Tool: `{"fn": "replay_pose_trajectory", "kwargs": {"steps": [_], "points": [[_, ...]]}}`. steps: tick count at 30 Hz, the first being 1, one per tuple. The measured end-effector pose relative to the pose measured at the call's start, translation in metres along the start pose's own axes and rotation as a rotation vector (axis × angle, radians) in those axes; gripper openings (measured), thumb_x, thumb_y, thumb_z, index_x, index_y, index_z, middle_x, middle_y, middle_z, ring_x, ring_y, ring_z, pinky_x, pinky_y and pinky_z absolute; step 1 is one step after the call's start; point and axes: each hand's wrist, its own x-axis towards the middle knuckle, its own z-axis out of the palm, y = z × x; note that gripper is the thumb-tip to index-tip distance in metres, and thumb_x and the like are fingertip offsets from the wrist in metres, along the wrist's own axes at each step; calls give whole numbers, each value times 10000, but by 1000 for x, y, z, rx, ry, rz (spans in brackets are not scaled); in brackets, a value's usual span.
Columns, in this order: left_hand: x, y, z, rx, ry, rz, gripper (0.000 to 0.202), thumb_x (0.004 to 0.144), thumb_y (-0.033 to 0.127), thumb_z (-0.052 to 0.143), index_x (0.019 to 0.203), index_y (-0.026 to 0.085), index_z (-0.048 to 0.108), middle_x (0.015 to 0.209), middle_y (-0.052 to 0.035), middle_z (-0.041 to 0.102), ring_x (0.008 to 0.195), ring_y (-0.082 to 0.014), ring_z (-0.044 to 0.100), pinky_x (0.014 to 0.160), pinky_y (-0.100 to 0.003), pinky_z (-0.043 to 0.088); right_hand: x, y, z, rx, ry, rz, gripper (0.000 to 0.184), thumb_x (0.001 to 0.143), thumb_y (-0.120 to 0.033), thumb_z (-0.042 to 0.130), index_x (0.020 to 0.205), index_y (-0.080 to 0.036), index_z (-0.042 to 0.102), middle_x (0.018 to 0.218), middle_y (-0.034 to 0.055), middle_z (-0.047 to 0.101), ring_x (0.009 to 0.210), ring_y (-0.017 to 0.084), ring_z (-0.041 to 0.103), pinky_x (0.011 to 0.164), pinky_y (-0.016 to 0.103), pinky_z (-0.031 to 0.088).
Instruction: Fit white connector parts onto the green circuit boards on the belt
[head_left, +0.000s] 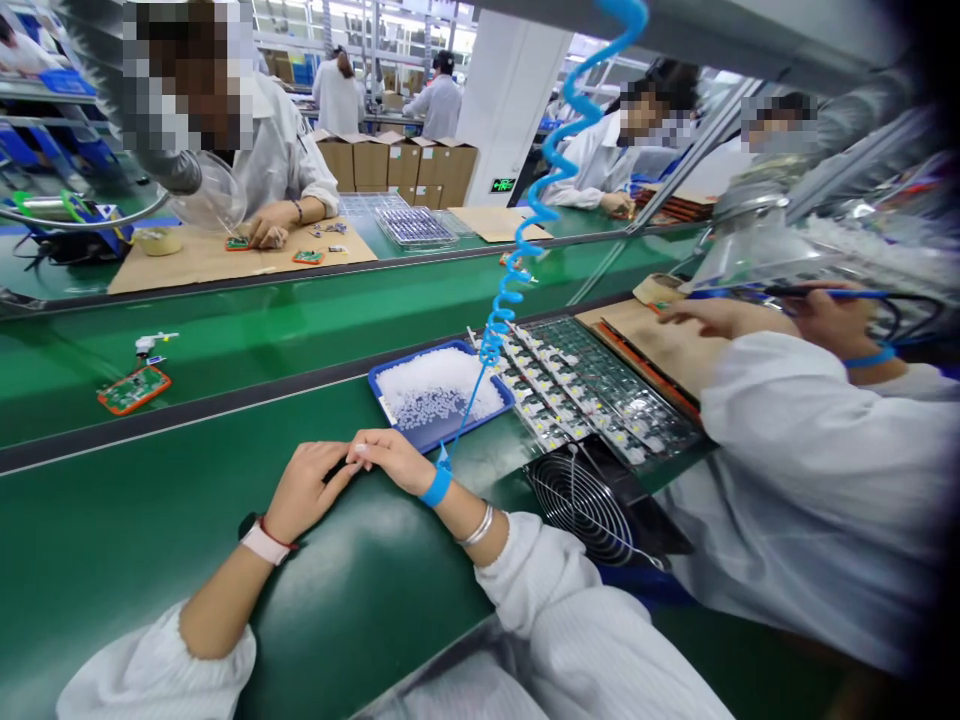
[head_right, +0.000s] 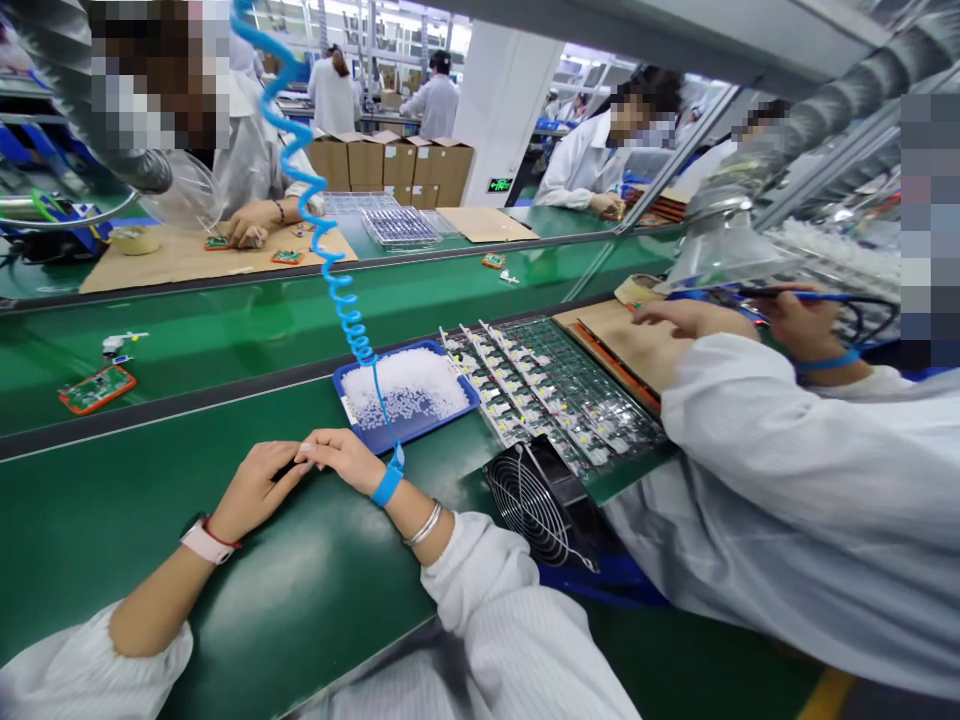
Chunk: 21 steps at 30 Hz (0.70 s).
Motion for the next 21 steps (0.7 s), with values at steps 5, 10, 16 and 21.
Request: {"fn": "replay_pose_trajectory", "kwargs": {"steps": [5,10,16,21], "points": [[-1,-2,3,6,2,21,305,938,387,387,1006,211,626,996,-71,688,905,-216,615,810,-359,428,0,0,-1,22,-8,5,409,754,-564,571,717,-160,617,673,-8,565,612,99,412,607,252,336],[-2,-5,4,10,-11,35,301,945,356,374,1015,207,626,994,-72,684,901,-214,610,807,-354,420,0,-2,0,32,-14,10,358,758,-514,587,732,-158,612,655,-15,553,605,99,399,601,255,315],[-1,-4,3,6,-4,42,313,960,315,341,1004,203,630,974,-60,677,872,-199,606,796,-337,417,0,-4,2,45,-4,24,337,745,-498,601,759,-161,600,613,-40,486,580,92,372,577,254,288],[-2,-6,4,0,2,41,324,963,314,330,1004,202,631,932,-53,672,844,-195,600,784,-329,416,-1,-7,4,57,-13,19,334,740,-493,622,785,-163,590,663,-36,503,614,91,410,627,253,341]]}}
